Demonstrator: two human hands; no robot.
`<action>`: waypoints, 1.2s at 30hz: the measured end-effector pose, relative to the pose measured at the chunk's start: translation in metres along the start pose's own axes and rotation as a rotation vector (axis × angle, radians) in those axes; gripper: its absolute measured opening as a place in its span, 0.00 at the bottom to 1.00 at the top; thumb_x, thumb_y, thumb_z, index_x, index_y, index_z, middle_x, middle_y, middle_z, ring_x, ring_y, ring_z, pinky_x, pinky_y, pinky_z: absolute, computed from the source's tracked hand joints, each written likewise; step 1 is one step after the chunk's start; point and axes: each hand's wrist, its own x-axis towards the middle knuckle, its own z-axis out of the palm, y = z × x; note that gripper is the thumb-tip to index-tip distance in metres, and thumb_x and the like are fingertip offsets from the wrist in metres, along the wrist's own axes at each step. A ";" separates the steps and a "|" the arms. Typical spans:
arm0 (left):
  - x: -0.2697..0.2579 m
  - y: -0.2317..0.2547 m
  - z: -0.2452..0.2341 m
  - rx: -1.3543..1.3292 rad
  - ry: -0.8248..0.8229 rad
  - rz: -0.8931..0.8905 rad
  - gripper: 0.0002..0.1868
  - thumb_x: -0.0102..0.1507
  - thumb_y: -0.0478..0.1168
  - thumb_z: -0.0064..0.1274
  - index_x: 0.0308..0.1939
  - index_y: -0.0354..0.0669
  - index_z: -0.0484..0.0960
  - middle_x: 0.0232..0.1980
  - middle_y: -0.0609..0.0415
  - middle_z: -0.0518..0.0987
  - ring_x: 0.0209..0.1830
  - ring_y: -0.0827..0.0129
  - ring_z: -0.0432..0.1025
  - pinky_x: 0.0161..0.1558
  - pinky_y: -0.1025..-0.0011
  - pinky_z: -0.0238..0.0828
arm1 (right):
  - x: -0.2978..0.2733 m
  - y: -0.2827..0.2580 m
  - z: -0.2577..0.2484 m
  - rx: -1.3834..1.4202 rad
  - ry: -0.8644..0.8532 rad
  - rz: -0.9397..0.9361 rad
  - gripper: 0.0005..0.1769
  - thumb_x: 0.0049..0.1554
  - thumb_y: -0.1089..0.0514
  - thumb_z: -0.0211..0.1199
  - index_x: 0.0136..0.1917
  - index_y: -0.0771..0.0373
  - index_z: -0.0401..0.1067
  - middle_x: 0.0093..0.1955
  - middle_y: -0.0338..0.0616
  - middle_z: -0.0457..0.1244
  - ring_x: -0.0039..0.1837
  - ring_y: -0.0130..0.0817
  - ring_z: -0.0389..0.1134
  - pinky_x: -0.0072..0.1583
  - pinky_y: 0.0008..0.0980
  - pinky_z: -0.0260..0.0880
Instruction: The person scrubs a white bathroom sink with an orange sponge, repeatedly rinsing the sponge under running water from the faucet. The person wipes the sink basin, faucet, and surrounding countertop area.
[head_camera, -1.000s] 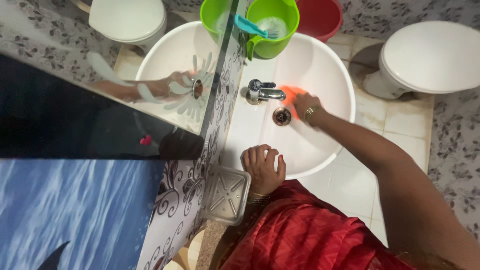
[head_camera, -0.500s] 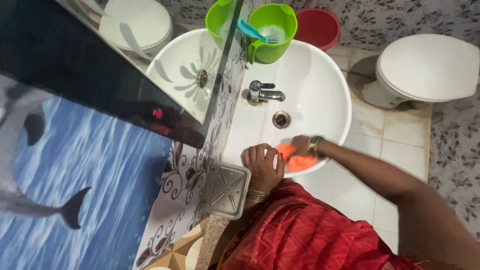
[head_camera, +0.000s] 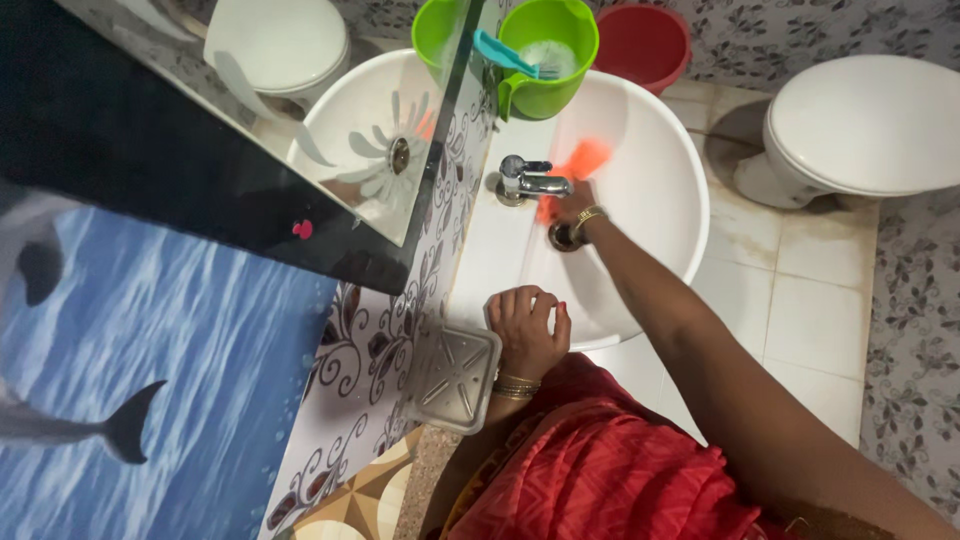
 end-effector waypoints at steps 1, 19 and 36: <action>0.000 0.000 0.000 -0.003 -0.006 -0.010 0.07 0.61 0.42 0.56 0.35 0.43 0.81 0.41 0.50 0.76 0.46 0.56 0.70 0.57 0.54 0.58 | -0.012 -0.005 0.023 0.035 0.008 0.264 0.27 0.44 0.51 0.70 0.56 0.62 0.72 0.49 0.49 0.70 0.52 0.42 0.73 0.53 0.44 0.74; -0.010 -0.006 0.008 0.021 0.099 0.015 0.23 0.65 0.50 0.51 0.57 0.38 0.75 0.57 0.42 0.72 0.57 0.48 0.67 0.60 0.49 0.58 | -0.146 -0.065 -0.008 0.439 -0.473 0.267 0.26 0.47 0.74 0.61 0.60 0.66 0.72 0.53 0.46 0.69 0.56 0.32 0.70 0.57 0.33 0.73; 0.000 0.002 0.011 0.072 0.009 -0.015 0.27 0.62 0.51 0.53 0.61 0.41 0.78 0.68 0.41 0.70 0.68 0.47 0.62 0.66 0.47 0.54 | -0.170 -0.109 -0.009 0.700 -0.302 0.385 0.39 0.57 0.68 0.52 0.80 0.53 0.49 0.68 0.42 0.61 0.63 0.26 0.66 0.60 0.30 0.72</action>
